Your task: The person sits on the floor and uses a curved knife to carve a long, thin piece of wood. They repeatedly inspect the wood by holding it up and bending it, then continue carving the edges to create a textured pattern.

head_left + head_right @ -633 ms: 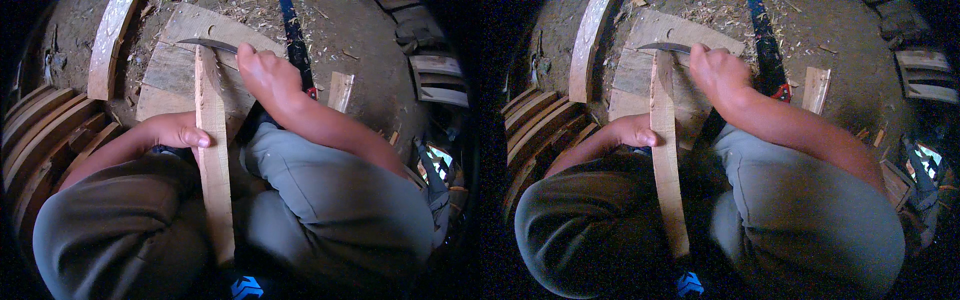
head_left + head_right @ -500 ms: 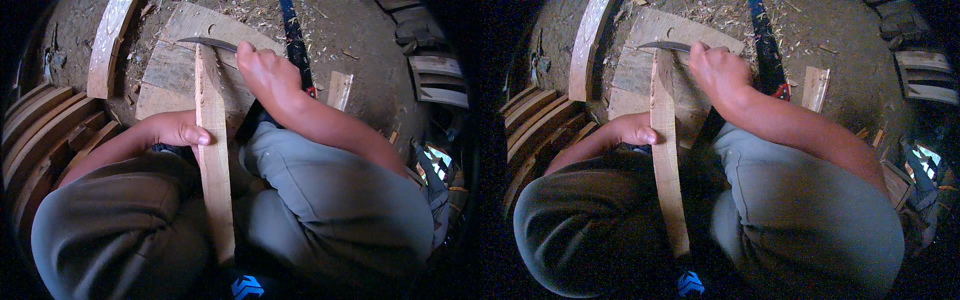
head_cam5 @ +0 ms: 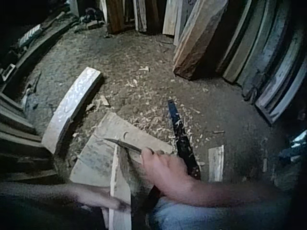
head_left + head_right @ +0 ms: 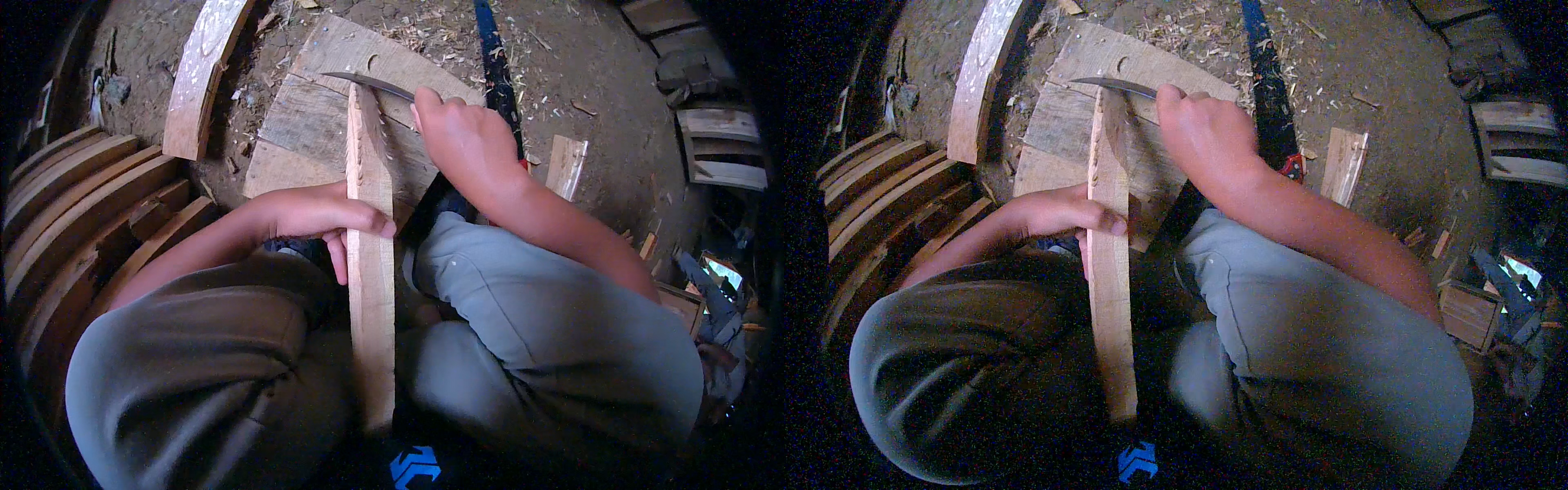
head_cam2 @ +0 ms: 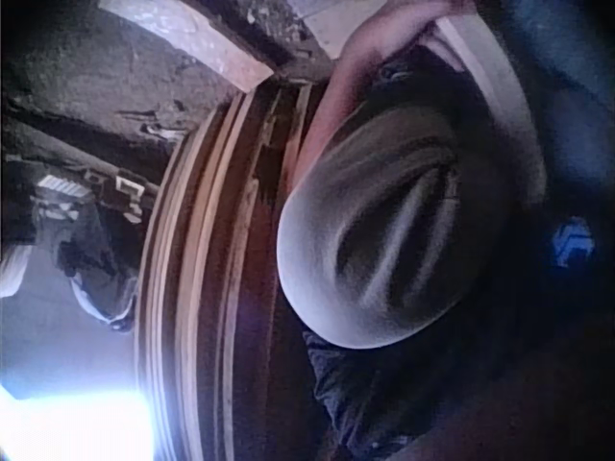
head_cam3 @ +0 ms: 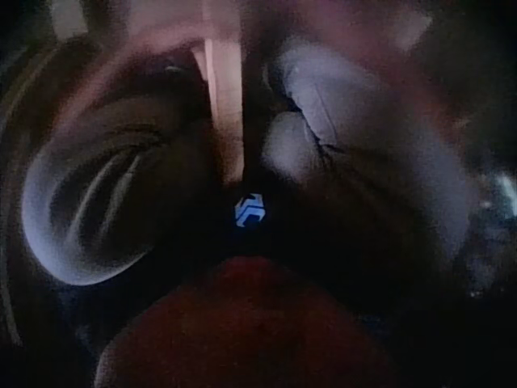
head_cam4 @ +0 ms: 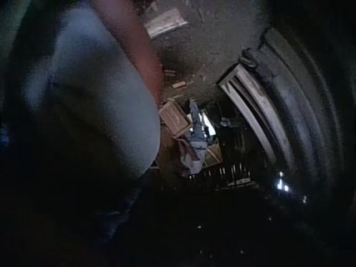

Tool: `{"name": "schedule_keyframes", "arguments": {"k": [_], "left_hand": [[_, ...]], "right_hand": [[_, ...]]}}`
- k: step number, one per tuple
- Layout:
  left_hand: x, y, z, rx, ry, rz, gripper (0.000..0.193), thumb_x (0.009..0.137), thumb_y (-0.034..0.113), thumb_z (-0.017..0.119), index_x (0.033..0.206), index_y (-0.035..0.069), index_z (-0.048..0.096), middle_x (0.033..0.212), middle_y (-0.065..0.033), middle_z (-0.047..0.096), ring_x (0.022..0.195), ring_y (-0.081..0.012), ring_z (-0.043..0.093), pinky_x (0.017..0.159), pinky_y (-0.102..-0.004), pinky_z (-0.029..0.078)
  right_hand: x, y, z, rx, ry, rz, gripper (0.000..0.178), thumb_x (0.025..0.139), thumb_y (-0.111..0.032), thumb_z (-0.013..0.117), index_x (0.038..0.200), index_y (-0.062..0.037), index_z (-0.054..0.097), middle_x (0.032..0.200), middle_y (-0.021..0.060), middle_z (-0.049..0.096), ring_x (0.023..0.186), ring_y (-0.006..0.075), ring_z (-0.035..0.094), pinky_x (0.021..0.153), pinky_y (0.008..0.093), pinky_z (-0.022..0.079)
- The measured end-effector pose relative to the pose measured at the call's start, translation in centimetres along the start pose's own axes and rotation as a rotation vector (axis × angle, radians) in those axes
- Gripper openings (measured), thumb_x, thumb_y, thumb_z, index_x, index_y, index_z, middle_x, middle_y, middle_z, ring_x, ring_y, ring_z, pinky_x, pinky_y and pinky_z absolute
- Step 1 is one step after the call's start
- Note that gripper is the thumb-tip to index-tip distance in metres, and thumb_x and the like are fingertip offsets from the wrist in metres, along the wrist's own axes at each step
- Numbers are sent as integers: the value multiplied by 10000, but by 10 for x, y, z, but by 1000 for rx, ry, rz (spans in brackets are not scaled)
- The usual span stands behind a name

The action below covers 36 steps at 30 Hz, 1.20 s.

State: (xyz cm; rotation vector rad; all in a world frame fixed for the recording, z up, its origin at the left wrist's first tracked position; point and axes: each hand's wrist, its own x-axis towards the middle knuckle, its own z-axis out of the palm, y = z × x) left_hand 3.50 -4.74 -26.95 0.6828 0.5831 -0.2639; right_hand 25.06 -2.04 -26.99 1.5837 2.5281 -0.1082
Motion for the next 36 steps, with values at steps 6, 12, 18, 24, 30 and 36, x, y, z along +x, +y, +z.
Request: {"name": "schedule_keyframes", "arguments": {"k": [6,12,18,24,30,36], "left_hand": [[-2,-2,9,-91,-58,-60,448,843,294,586,1122,-49,512,948,-180,637,805,-314,674,624,-424,615],[-2,-4,13,-39,-63,10,492,854,373,533,1064,-70,580,909,-232,668,753,-318,687,661,-392,597],[-1,-6,9,-72,-82,3,498,863,303,560,1192,-54,445,1015,-215,620,817,-350,668,640,-434,611],[0,-14,14,-49,-141,22,491,879,341,552,1164,-52,485,966,-226,648,799,-347,681,682,-424,597],[3,-19,10,-49,-143,50,495,891,325,547,1200,-51,458,1004,-219,639,829,-345,677,699,-420,597],[2,-16,4,-32,-144,52,483,886,355,546,1143,-54,527,1005,-226,640,851,-333,671,692,-419,595]], "right_hand": [[-8,-6,15,-75,-9,44,170,943,-227,492,860,-80,474,621,130,624,547,267,666,436,366,527],[-10,-13,12,-151,22,62,78,886,-131,519,844,-85,472,619,132,625,546,258,675,416,347,531],[-8,-17,13,-149,7,89,66,863,-99,529,833,-65,481,630,147,634,566,259,685,421,347,538],[1,-15,2,-46,-44,125,77,879,-116,511,871,-40,504,658,165,651,614,300,690,477,402,552],[6,8,-4,151,-93,11,207,941,-231,478,887,-35,517,627,191,624,615,357,658,513,457,524],[-5,10,-23,145,-135,-35,258,963,-281,462,886,-41,520,609,195,610,586,375,637,513,476,510]]}}
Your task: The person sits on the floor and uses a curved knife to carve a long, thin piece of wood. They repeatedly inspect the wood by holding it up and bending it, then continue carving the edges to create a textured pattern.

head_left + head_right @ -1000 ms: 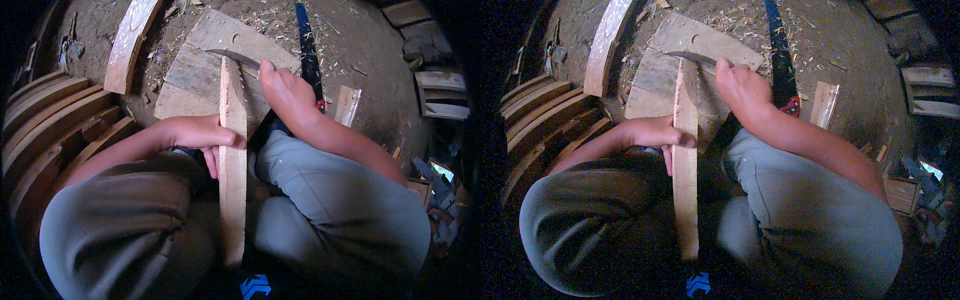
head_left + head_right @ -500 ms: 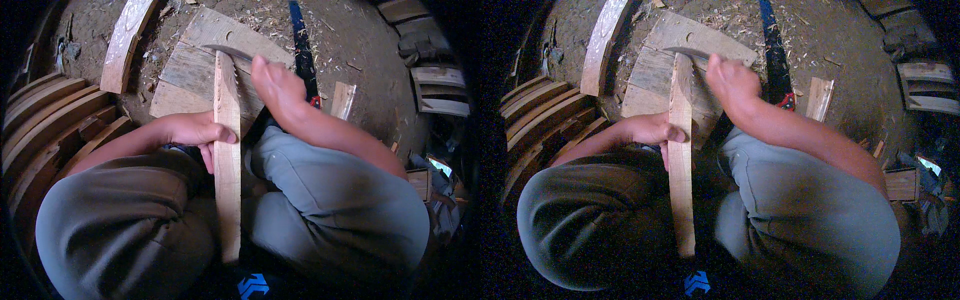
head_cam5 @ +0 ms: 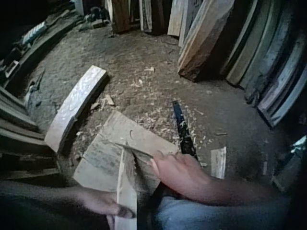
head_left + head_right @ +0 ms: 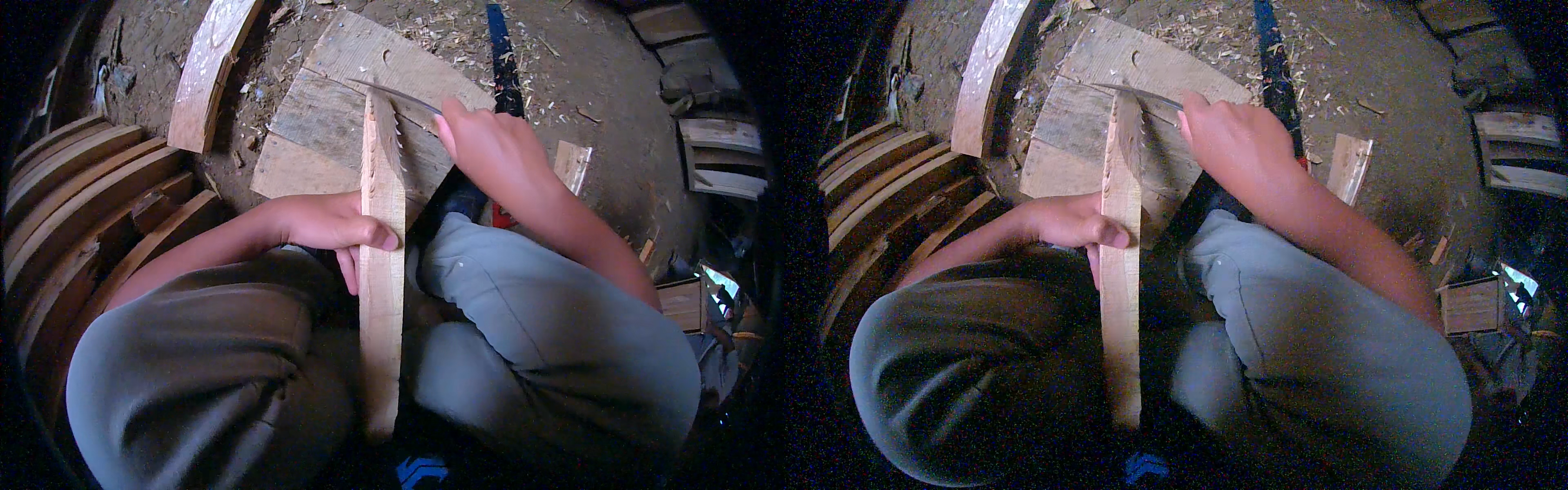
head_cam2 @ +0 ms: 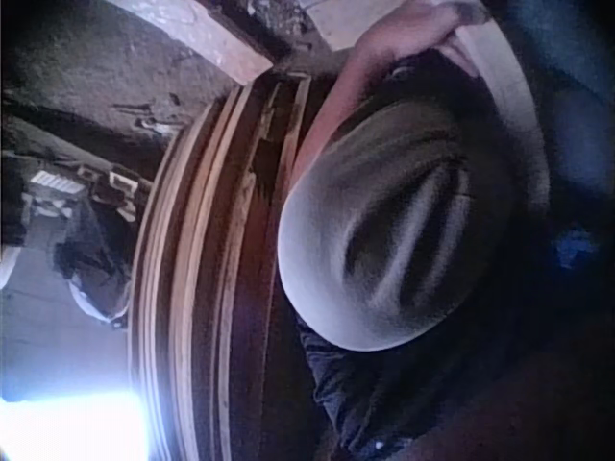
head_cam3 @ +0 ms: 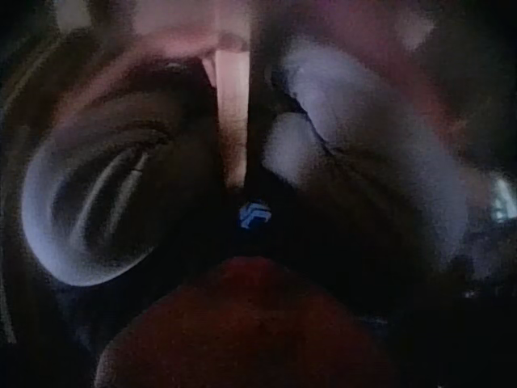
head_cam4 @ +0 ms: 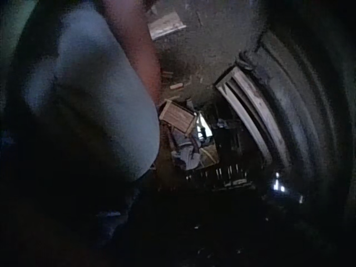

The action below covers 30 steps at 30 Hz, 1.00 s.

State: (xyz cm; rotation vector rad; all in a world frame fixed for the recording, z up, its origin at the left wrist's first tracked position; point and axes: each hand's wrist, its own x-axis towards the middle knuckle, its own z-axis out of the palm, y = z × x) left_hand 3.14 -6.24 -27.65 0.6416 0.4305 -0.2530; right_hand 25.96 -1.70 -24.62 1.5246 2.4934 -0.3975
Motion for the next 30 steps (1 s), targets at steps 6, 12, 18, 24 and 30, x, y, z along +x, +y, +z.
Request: {"name": "schedule_keyframes", "arguments": {"k": [6,12,18,24,30], "left_hand": [[-3,6,4,-7,25,-8,494,883,381,541,1115,-55,554,987,-227,647,820,-333,677,688,-407,594],[1,3,-1,-13,-56,14,514,880,402,535,1122,-51,554,980,-231,648,823,-334,677,680,-401,595],[0,8,0,-1,-67,5,512,870,400,541,1115,-49,556,977,-237,647,812,-338,679,664,-403,595],[2,3,0,-18,-19,-14,516,856,394,558,1128,-44,539,978,-238,642,828,-338,675,648,-419,596],[1,8,2,-15,30,-19,618,815,446,638,1206,5,451,981,-150,608,824,-297,658,625,-412,592]], "right_hand": [[-1,0,3,-53,-12,-4,217,953,-240,471,862,-48,511,612,178,624,576,337,653,491,443,523],[0,-13,-1,-207,-49,75,41,860,-89,517,846,-50,513,664,159,655,616,299,686,490,392,548],[-4,-23,8,-347,-6,143,21,852,-66,517,832,-60,517,676,140,662,636,255,700,461,355,552],[-2,-25,20,-398,49,142,31,846,-73,531,821,-56,533,656,146,652,616,233,699,425,351,541],[3,-32,17,-329,56,200,44,846,-72,544,852,-31,561,688,151,667,648,243,705,431,376,544]]}}
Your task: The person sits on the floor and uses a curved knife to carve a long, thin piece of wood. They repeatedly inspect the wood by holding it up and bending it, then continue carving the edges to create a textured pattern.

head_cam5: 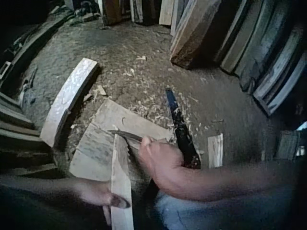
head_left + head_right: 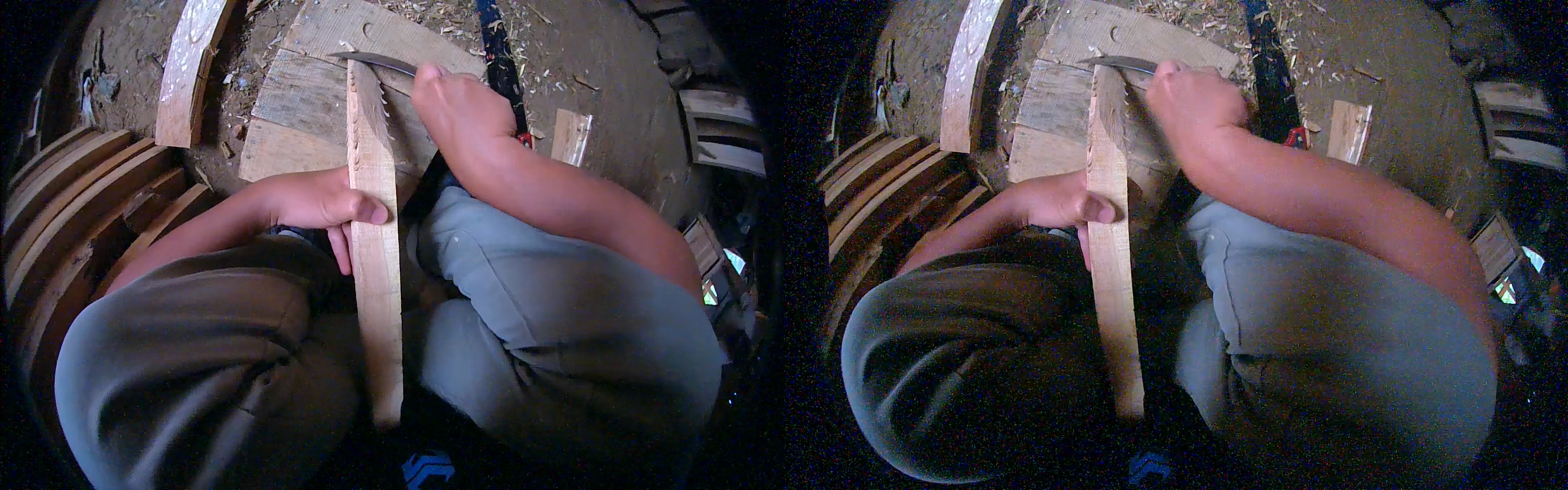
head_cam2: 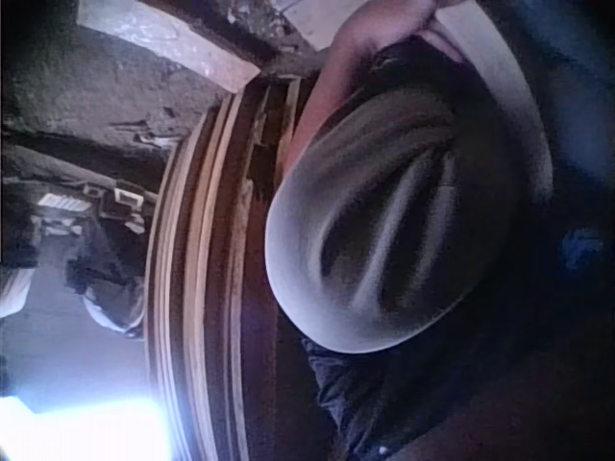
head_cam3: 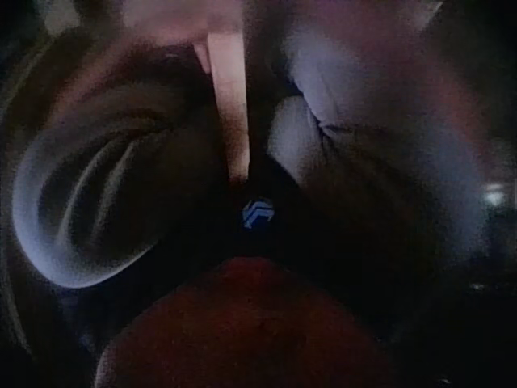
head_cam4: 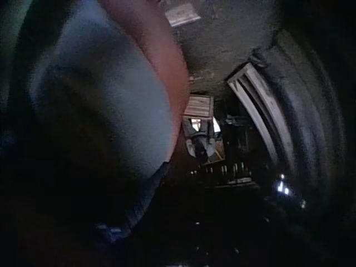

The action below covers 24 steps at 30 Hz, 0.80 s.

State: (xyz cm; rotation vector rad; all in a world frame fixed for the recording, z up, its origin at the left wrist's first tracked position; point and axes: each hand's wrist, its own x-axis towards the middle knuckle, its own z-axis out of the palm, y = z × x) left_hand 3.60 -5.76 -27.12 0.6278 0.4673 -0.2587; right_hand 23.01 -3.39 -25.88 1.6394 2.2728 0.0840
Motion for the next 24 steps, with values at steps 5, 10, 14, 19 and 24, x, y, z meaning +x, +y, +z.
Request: {"name": "schedule_keyframes", "arguments": {"k": [5,10,14,19,24], "left_hand": [[-6,-7,-1,32,50,10,674,795,556,651,1201,48,475,955,-57,592,849,-172,588,687,-331,523],[-5,0,2,101,79,39,598,827,506,607,1155,17,504,964,-96,606,847,-207,612,682,-343,544],[-4,-3,0,114,62,95,490,877,388,530,1106,-46,544,999,-191,637,836,-310,674,671,-384,600],[-5,-4,-3,85,29,56,490,871,393,559,1149,-8,520,997,-142,617,849,-267,646,668,-368,576],[-6,-4,-3,58,57,41,461,863,376,595,1173,46,506,933,-63,613,800,-184,628,651,-319,537]], "right_hand": [[8,-3,0,130,-61,-23,68,856,-61,531,872,-12,575,752,161,683,713,277,707,525,388,568],[21,28,-16,251,-244,-194,219,909,-152,475,902,20,610,839,217,671,827,352,675,724,431,549],[41,42,-16,438,-464,-208,333,950,-254,426,906,11,624,867,246,646,850,390,638,774,476,503],[24,35,-14,386,-276,-165,335,960,-250,416,888,5,620,853,245,642,826,391,642,745,479,509],[15,28,-24,267,-207,-196,231,928,-174,449,899,-10,609,839,213,662,784,366,669,667,459,537]]}}
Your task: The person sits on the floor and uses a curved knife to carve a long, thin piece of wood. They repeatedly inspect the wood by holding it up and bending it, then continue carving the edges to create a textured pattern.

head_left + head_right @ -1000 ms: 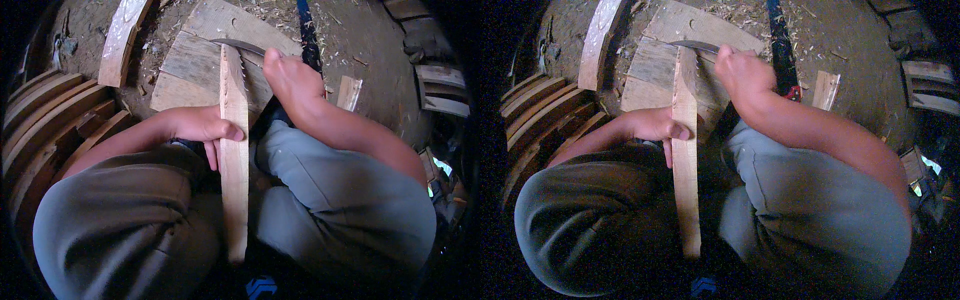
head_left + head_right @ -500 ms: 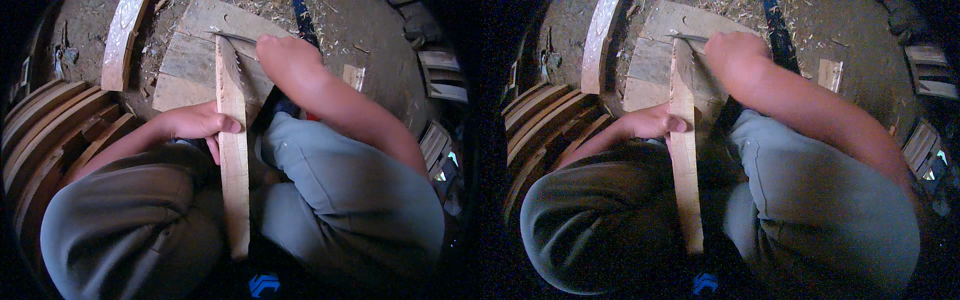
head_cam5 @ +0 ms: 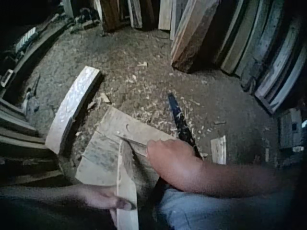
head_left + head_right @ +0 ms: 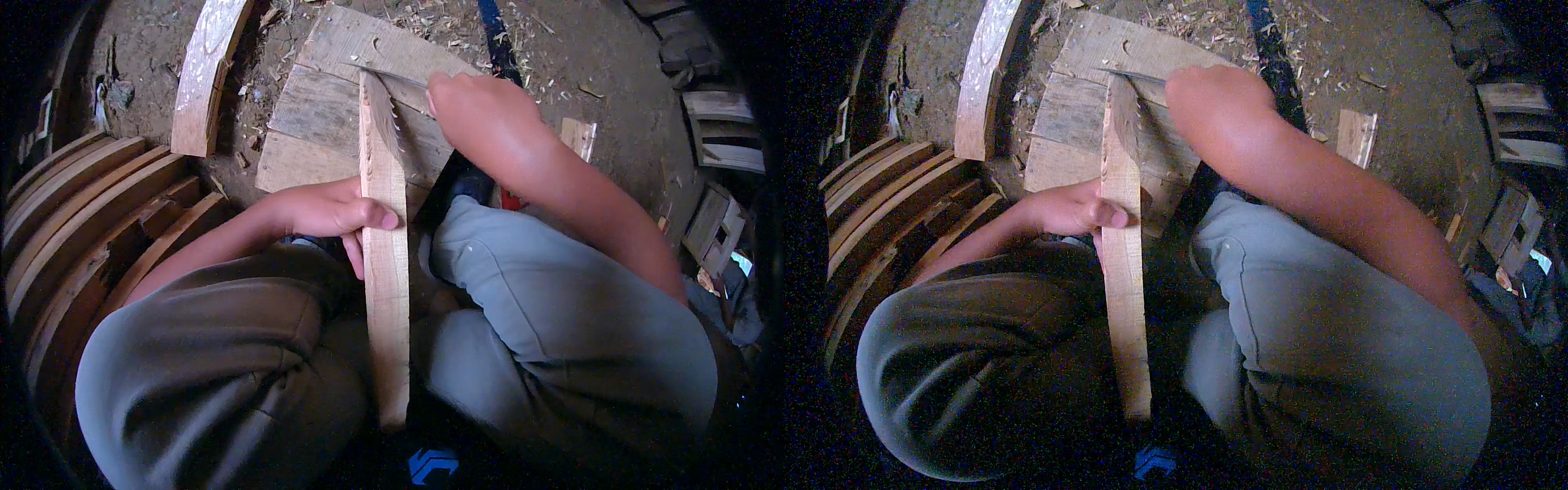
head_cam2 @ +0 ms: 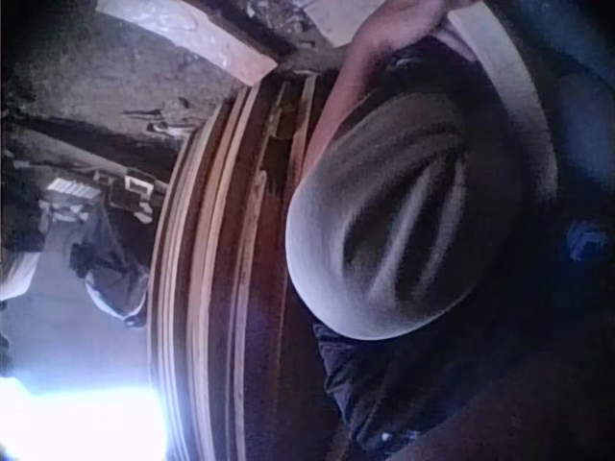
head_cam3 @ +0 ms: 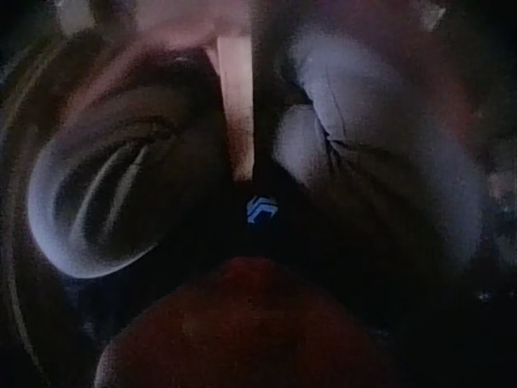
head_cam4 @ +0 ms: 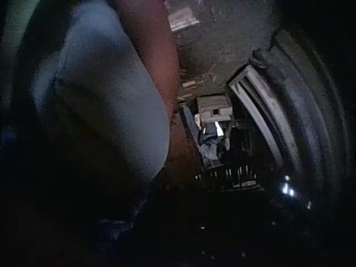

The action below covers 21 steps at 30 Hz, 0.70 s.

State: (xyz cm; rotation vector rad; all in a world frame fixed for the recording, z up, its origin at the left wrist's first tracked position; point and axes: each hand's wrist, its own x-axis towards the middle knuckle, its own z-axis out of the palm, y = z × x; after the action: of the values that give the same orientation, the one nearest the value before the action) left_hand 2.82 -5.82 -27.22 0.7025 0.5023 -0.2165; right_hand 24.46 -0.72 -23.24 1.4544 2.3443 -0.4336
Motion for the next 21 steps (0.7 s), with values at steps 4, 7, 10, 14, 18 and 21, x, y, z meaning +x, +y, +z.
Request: {"name": "schedule_keyframes", "arguments": {"k": [4,7,10,14,18,21], "left_hand": [[0,1,3,-18,7,19,500,860,383,588,1175,6,494,966,-133,618,843,-266,657,638,-384,585],[0,4,2,-35,-46,6,545,864,415,569,1167,-32,501,1027,-193,621,892,-332,660,644,-424,607],[1,2,0,2,-67,7,568,858,472,556,1111,-38,543,982,-193,640,860,-328,671,641,-425,606],[0,-2,1,45,-50,112,661,841,569,553,1075,-50,557,957,-197,645,840,-320,678,632,-419,608],[-5,-1,8,144,66,86,859,652,847,537,1018,69,538,851,-41,568,766,-148,586,568,-286,498],[-4,-7,3,73,22,60,797,721,768,574,1080,58,528,899,-67,593,806,-169,599,585,-311,514]], "right_hand": [[4,-14,0,-31,-63,109,156,883,-109,500,926,6,597,839,204,678,800,340,690,655,437,560],[3,-29,-12,-60,-145,160,143,861,-54,528,966,23,585,877,211,687,844,330,697,669,415,573],[3,-38,-19,-100,-171,192,180,853,-24,542,1023,31,570,925,213,689,871,331,697,672,412,576],[3,-40,-19,-116,-192,218,195,864,-29,546,1047,38,560,960,212,688,885,321,697,679,412,579],[4,-38,-8,-110,-143,229,192,861,-34,560,1040,34,564,963,203,690,885,313,698,684,406,581],[3,-38,-7,-103,-106,217,191,862,-41,561,1041,27,566,954,193,693,886,309,699,686,397,582]]}}
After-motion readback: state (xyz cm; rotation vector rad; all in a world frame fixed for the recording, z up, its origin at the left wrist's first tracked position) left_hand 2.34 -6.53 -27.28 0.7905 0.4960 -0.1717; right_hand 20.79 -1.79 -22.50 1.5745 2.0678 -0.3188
